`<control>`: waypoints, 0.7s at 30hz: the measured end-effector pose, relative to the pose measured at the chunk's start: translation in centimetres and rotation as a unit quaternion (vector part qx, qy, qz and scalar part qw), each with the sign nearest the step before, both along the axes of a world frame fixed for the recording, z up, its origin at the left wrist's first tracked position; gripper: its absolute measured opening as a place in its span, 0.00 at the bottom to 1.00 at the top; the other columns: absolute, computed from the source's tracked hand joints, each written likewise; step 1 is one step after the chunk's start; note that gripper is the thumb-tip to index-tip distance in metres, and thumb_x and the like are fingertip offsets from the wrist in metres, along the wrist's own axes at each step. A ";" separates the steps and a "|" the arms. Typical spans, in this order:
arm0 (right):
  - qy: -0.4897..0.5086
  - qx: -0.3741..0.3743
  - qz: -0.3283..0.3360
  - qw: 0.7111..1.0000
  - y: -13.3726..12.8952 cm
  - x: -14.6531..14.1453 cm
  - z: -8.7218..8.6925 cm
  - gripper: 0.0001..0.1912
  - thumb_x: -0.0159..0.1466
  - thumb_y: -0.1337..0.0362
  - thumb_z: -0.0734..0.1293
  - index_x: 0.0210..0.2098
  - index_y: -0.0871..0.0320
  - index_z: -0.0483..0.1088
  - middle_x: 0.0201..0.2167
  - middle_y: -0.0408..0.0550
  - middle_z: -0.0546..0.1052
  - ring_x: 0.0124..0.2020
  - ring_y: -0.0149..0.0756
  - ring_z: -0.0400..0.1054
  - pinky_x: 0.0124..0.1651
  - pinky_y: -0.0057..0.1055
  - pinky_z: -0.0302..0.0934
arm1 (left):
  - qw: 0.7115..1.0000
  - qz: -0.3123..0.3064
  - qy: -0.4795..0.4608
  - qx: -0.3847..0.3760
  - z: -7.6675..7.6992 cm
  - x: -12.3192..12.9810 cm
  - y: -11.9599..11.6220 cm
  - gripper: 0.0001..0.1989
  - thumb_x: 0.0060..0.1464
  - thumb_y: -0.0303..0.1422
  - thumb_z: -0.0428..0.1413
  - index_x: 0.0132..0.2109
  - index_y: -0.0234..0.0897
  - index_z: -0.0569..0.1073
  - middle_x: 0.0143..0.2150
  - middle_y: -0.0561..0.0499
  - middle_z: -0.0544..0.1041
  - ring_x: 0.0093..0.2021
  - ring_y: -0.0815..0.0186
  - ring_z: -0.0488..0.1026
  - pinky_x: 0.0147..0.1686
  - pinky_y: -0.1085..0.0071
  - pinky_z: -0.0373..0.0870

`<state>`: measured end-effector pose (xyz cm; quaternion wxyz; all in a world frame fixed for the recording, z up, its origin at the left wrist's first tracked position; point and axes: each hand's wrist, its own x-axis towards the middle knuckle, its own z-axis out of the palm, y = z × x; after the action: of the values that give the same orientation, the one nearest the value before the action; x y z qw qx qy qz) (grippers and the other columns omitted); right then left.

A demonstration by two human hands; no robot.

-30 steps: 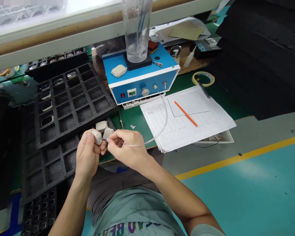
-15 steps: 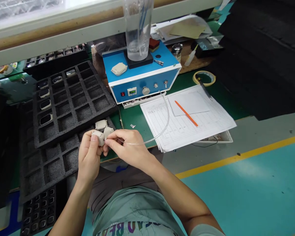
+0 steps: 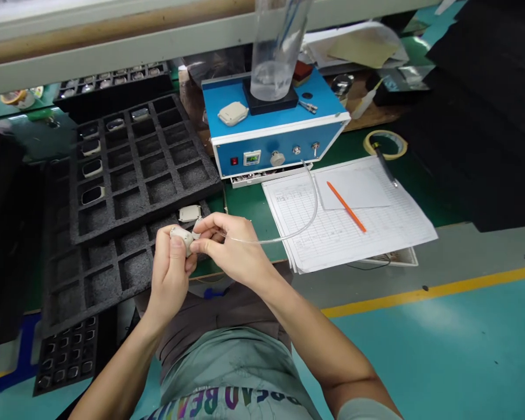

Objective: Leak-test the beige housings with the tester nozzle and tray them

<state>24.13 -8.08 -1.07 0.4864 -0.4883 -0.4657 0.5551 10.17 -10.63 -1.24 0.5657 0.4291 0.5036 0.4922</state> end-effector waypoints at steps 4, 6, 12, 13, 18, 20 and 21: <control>0.022 0.073 0.018 0.997 1.2 -0.3 -0.5 0.21 0.55 0.61 0.79 0.47 0.56 0.77 0.38 0.46 0.79 0.32 0.32 0.72 0.31 0.28 0.69 | 0.991 -0.015 -0.132 -0.030 0.8 -1.1 1.6 0.17 0.63 0.48 0.60 0.40 0.37 0.71 0.29 0.57 0.65 0.23 0.73 0.61 0.21 0.77 0.59; 0.041 0.129 -0.002 0.991 1.5 -0.6 -1.0 0.20 0.65 0.60 0.73 0.55 0.52 0.75 0.44 0.47 0.79 0.37 0.33 0.74 0.34 0.29 0.71 | 0.984 0.019 -0.175 -0.040 0.8 -2.2 2.5 0.16 0.59 0.44 0.62 0.41 0.35 0.74 0.30 0.55 0.69 0.26 0.72 0.67 0.24 0.76 0.64; -0.088 0.283 -0.113 0.948 1.5 -2.8 -2.7 0.17 0.73 0.64 0.64 0.57 0.47 0.77 0.53 0.50 0.74 0.49 0.39 0.73 0.50 0.40 0.73 | 0.988 0.127 -0.083 0.025 -1.1 -4.6 3.1 0.16 0.54 0.37 0.68 0.47 0.34 0.80 0.42 0.47 0.84 0.42 0.64 0.81 0.42 0.72 0.77; -0.095 0.294 -0.127 0.943 1.4 -3.3 -3.0 0.16 0.72 0.64 0.65 0.56 0.47 0.78 0.52 0.50 0.75 0.50 0.40 0.74 0.50 0.40 0.73 | 0.988 0.131 -0.071 0.030 -1.5 -4.6 3.0 0.16 0.54 0.36 0.69 0.48 0.34 0.80 0.45 0.46 0.85 0.45 0.63 0.82 0.46 0.71 0.78; -0.028 0.284 -0.148 0.947 1.3 -5.0 -4.7 0.09 0.70 0.67 0.69 0.47 0.50 0.79 0.40 0.47 0.82 0.42 0.38 0.78 0.46 0.36 0.75 | 0.991 0.111 -0.070 0.037 -2.0 -4.0 2.5 0.15 0.54 0.33 0.70 0.49 0.37 0.83 0.49 0.46 0.86 0.50 0.61 0.84 0.53 0.69 0.79; -0.008 0.294 -0.137 0.946 1.3 -5.1 -5.0 0.07 0.70 0.69 0.68 0.43 0.51 0.78 0.41 0.47 0.82 0.45 0.39 0.79 0.49 0.37 0.75 | 0.991 0.106 -0.070 0.039 -1.9 -3.8 2.5 0.15 0.54 0.32 0.70 0.49 0.37 0.83 0.48 0.47 0.86 0.49 0.60 0.84 0.52 0.69 0.80; 0.002 0.299 -0.131 0.945 1.4 -5.0 -5.0 0.08 0.70 0.69 0.68 0.43 0.51 0.78 0.41 0.47 0.82 0.46 0.39 0.79 0.50 0.38 0.75 | 0.991 0.107 -0.069 0.041 -1.8 -3.7 2.5 0.15 0.53 0.32 0.70 0.49 0.37 0.83 0.48 0.47 0.86 0.49 0.60 0.84 0.52 0.69 0.80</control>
<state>19.09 -6.69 -6.12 0.6797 -0.3759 -0.5412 0.3222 6.46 -8.10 -3.02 0.5249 0.3603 0.4862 0.5985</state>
